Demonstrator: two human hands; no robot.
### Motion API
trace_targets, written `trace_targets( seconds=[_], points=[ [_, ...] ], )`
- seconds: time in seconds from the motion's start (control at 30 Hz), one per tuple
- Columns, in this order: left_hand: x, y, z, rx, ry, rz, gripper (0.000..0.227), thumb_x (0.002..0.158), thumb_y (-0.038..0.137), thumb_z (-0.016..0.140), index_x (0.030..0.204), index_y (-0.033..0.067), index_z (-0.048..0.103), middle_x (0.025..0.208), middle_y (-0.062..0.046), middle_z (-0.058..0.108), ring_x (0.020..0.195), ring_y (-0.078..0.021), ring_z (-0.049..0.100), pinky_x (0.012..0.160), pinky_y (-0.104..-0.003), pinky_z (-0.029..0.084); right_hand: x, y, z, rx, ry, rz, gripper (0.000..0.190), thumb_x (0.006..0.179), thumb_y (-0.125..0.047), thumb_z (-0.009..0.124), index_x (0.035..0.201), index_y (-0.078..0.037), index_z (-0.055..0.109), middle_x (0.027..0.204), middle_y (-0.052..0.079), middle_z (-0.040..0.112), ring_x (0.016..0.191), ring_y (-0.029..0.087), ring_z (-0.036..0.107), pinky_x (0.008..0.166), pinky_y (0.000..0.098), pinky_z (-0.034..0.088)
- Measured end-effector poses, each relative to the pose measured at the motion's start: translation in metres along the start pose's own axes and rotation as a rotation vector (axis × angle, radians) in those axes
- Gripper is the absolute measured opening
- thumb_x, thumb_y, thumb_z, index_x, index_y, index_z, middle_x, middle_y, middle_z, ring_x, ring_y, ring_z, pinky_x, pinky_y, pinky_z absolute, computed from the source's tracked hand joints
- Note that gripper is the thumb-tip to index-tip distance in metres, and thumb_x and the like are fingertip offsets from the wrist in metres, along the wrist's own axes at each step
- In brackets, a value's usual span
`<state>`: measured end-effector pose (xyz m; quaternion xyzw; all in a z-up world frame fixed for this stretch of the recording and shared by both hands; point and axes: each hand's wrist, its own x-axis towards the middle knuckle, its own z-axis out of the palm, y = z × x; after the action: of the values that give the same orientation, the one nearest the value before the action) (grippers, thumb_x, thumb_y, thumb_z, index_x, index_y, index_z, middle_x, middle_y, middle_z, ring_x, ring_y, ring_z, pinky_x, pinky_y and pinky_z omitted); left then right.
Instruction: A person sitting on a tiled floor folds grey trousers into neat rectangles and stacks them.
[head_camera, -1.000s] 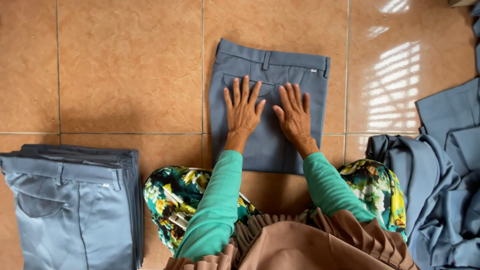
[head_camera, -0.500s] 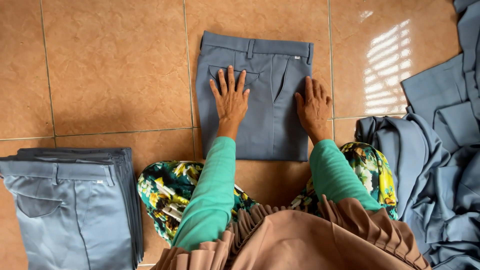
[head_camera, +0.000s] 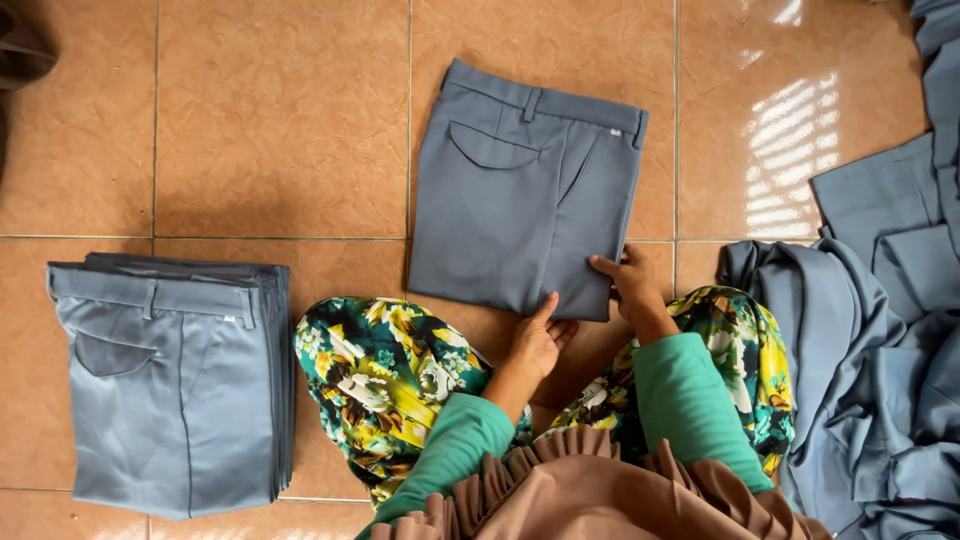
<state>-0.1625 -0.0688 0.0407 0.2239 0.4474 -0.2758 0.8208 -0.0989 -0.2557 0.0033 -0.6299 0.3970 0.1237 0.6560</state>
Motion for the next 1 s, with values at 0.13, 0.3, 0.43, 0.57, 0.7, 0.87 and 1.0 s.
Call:
trace_targets(
  seconds=[0.13, 0.3, 0.43, 0.57, 0.7, 0.87, 1.0],
  points=[
    [0.004, 0.000, 0.012, -0.092, 0.130, 0.145, 0.100, 0.080, 0.018, 0.096, 0.150, 0.0052, 0.025, 0.147, -0.018, 0.041, 0.137, -0.0382, 0.047, 0.120, -0.055, 0.028, -0.019, 0.010, 0.011, 0.096, -0.067, 0.126, 0.065, 0.079, -0.019, 0.089, 0.135, -0.009, 0.060, 0.103, 0.014, 0.070, 0.087, 0.033, 0.074, 0.067, 0.0522, 0.063],
    [-0.030, 0.006, 0.003, 0.054, 0.234, 0.203, 0.101, 0.075, 0.021, 0.099, 0.147, 0.0049, 0.030, 0.142, -0.015, 0.039, 0.143, -0.0353, 0.038, 0.122, -0.057, 0.017, 0.003, -0.014, 0.020, 0.155, -0.049, 0.102, 0.071, 0.084, -0.030, 0.091, 0.138, 0.000, 0.056, 0.126, 0.024, 0.064, 0.119, 0.042, 0.063, 0.096, 0.0626, 0.048],
    [-0.093, 0.024, 0.006, 0.019, 0.226, 0.248, 0.093, 0.075, 0.015, 0.097, 0.144, 0.0014, 0.036, 0.135, -0.014, 0.044, 0.134, -0.0311, 0.044, 0.118, -0.058, 0.022, 0.013, -0.074, 0.023, 0.149, -0.006, 0.129, 0.091, 0.087, -0.037, 0.089, 0.153, 0.000, 0.039, 0.154, 0.029, 0.041, 0.142, 0.043, 0.042, 0.116, 0.0629, 0.033],
    [-0.102, 0.025, -0.019, 0.041, 0.196, 0.287, 0.073, 0.071, 0.011, 0.098, 0.128, 0.0025, 0.052, 0.114, -0.011, 0.056, 0.113, -0.0282, 0.054, 0.103, -0.055, 0.039, 0.047, -0.075, 0.012, 0.266, 0.011, 0.069, 0.094, 0.082, -0.034, 0.098, 0.151, -0.002, 0.043, 0.150, 0.024, 0.049, 0.139, 0.038, 0.050, 0.113, 0.0577, 0.040],
    [-0.128, 0.039, -0.013, 0.030, 0.088, 0.345, 0.057, 0.069, 0.011, 0.098, 0.112, 0.0040, 0.063, 0.099, -0.006, 0.062, 0.096, -0.0237, 0.059, 0.090, -0.050, 0.051, 0.042, -0.084, 0.008, 0.324, -0.039, -0.071, 0.070, 0.080, -0.026, 0.098, 0.137, -0.008, 0.062, 0.125, 0.014, 0.069, 0.118, 0.033, 0.070, 0.101, 0.0476, 0.056],
    [-0.166, 0.081, -0.012, -0.039, -0.236, 0.491, 0.033, 0.080, 0.004, 0.080, 0.110, -0.0057, 0.070, 0.104, -0.011, 0.073, 0.088, -0.0181, 0.069, 0.080, -0.028, 0.055, -0.048, -0.172, 0.030, 0.231, -0.196, -0.327, 0.015, 0.092, -0.019, 0.068, 0.106, -0.015, 0.070, 0.099, -0.006, 0.071, 0.086, 0.003, 0.066, 0.082, 0.0141, 0.056],
    [-0.218, 0.133, -0.014, -0.028, -0.304, 0.626, 0.030, 0.079, 0.004, 0.082, 0.106, -0.0028, 0.072, 0.099, -0.010, 0.075, 0.084, -0.0168, 0.071, 0.079, -0.029, 0.058, -0.137, -0.243, 0.094, 0.289, -0.259, -0.425, 0.028, 0.088, -0.024, 0.067, 0.113, -0.014, 0.070, 0.107, -0.005, 0.076, 0.090, 0.004, 0.076, 0.081, 0.0127, 0.066]
  ],
)
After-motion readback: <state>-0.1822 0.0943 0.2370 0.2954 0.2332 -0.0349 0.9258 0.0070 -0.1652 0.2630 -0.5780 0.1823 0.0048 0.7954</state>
